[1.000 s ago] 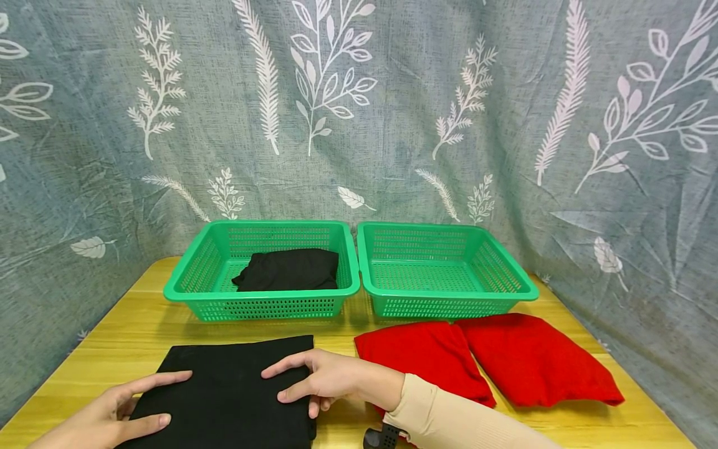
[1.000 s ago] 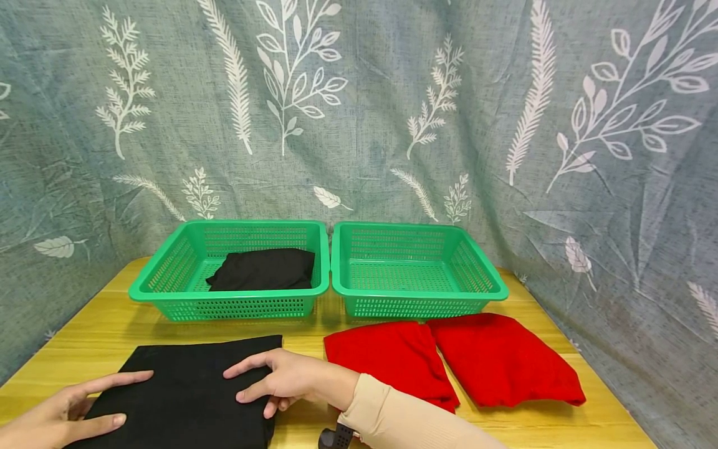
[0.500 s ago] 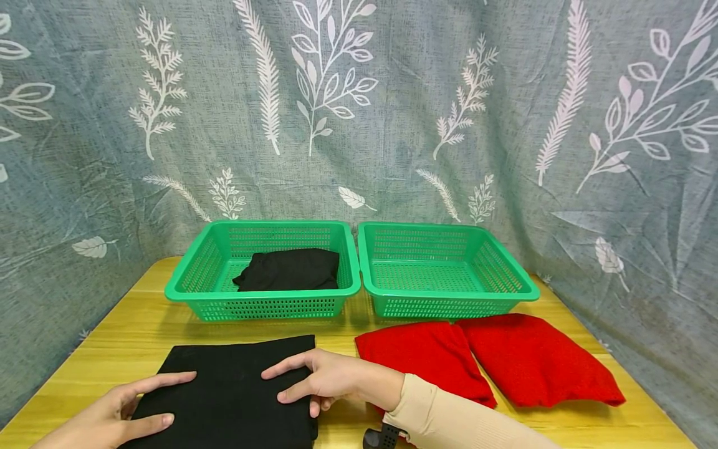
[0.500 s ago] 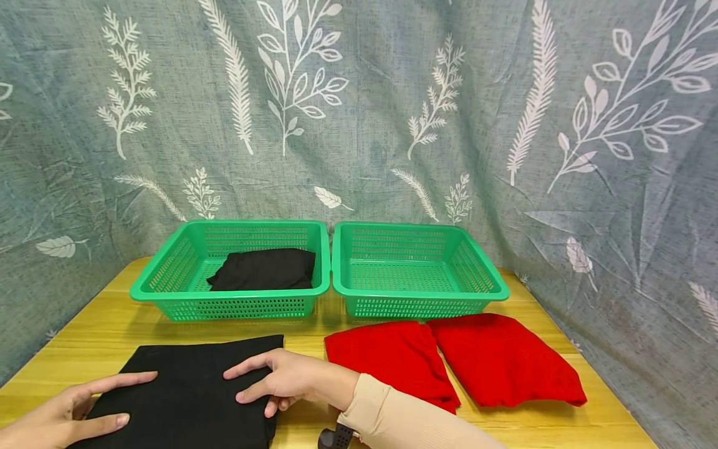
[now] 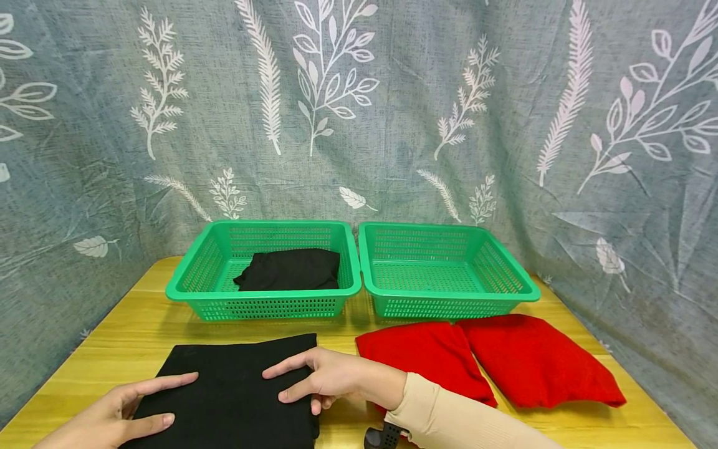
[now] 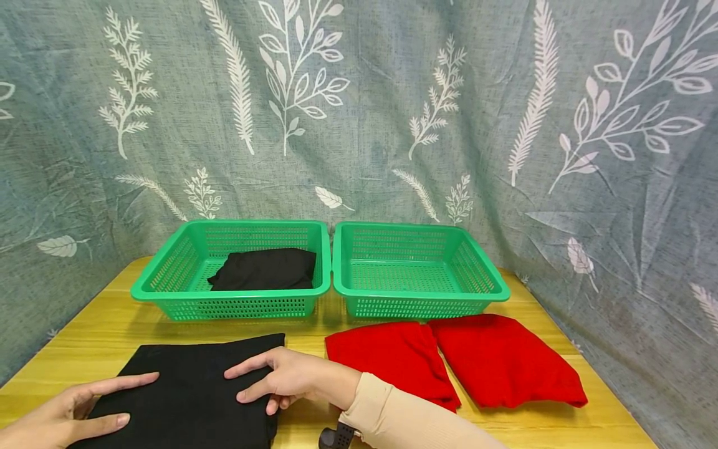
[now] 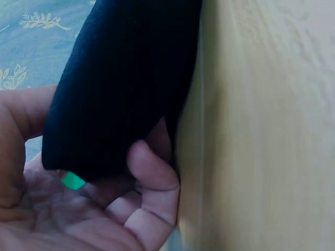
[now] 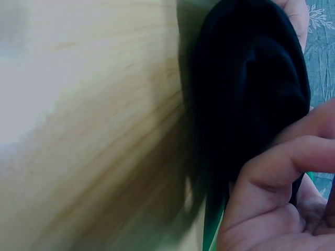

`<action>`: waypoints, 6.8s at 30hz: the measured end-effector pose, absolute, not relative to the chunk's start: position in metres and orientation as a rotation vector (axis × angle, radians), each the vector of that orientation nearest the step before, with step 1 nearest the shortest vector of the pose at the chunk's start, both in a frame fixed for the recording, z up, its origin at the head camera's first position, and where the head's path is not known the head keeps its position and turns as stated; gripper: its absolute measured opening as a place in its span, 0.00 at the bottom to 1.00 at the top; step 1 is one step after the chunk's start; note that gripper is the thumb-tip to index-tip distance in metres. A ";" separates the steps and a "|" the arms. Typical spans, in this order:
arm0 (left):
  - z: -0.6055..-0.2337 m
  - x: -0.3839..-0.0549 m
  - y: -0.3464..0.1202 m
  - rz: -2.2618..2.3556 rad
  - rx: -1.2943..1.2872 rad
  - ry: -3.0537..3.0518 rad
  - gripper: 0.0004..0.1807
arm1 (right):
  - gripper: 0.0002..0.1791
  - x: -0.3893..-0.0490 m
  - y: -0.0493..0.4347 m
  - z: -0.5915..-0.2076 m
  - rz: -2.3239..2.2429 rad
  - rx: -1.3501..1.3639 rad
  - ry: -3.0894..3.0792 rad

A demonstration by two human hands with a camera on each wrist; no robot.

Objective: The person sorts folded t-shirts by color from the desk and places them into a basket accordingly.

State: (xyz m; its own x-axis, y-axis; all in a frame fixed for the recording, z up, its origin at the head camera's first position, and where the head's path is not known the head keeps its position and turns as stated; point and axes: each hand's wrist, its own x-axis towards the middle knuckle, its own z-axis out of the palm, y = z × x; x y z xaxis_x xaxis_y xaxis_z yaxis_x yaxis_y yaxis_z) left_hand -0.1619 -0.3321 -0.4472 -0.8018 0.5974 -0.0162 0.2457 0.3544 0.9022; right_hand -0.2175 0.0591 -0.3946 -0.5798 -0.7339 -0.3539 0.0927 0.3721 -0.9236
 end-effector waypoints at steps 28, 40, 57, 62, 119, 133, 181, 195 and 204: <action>-0.423 -0.151 -0.317 1.489 0.706 2.278 0.32 | 0.25 -0.214 0.070 -0.379 -1.348 -0.575 1.806; -0.406 -0.152 -0.310 1.598 0.757 2.112 0.35 | 0.26 -0.213 0.078 -0.362 -1.352 -0.637 1.846; -0.388 -0.148 -0.303 1.554 0.676 2.296 0.33 | 0.26 -0.212 0.088 -0.342 -1.338 -0.687 1.912; -0.386 -0.145 -0.298 1.405 0.558 2.582 0.32 | 0.26 -0.212 0.090 -0.337 -1.337 -0.699 1.924; -0.330 -0.190 -0.273 1.542 0.529 2.606 0.31 | 0.28 -0.255 0.119 -0.306 -1.375 -0.719 2.101; -0.320 -0.204 -0.268 1.570 0.518 2.582 0.32 | 0.28 -0.268 0.120 -0.303 -1.419 -0.715 2.135; -0.301 -0.278 -0.262 1.509 0.445 2.658 0.33 | 0.26 -0.335 0.108 -0.284 -1.505 -0.737 2.279; -0.300 -0.296 -0.258 1.590 0.427 2.623 0.33 | 0.25 -0.352 0.102 -0.277 -1.478 -0.685 2.354; -0.299 -0.305 -0.254 1.521 0.375 2.688 0.31 | 0.26 -0.358 0.090 -0.284 -1.484 -0.684 2.425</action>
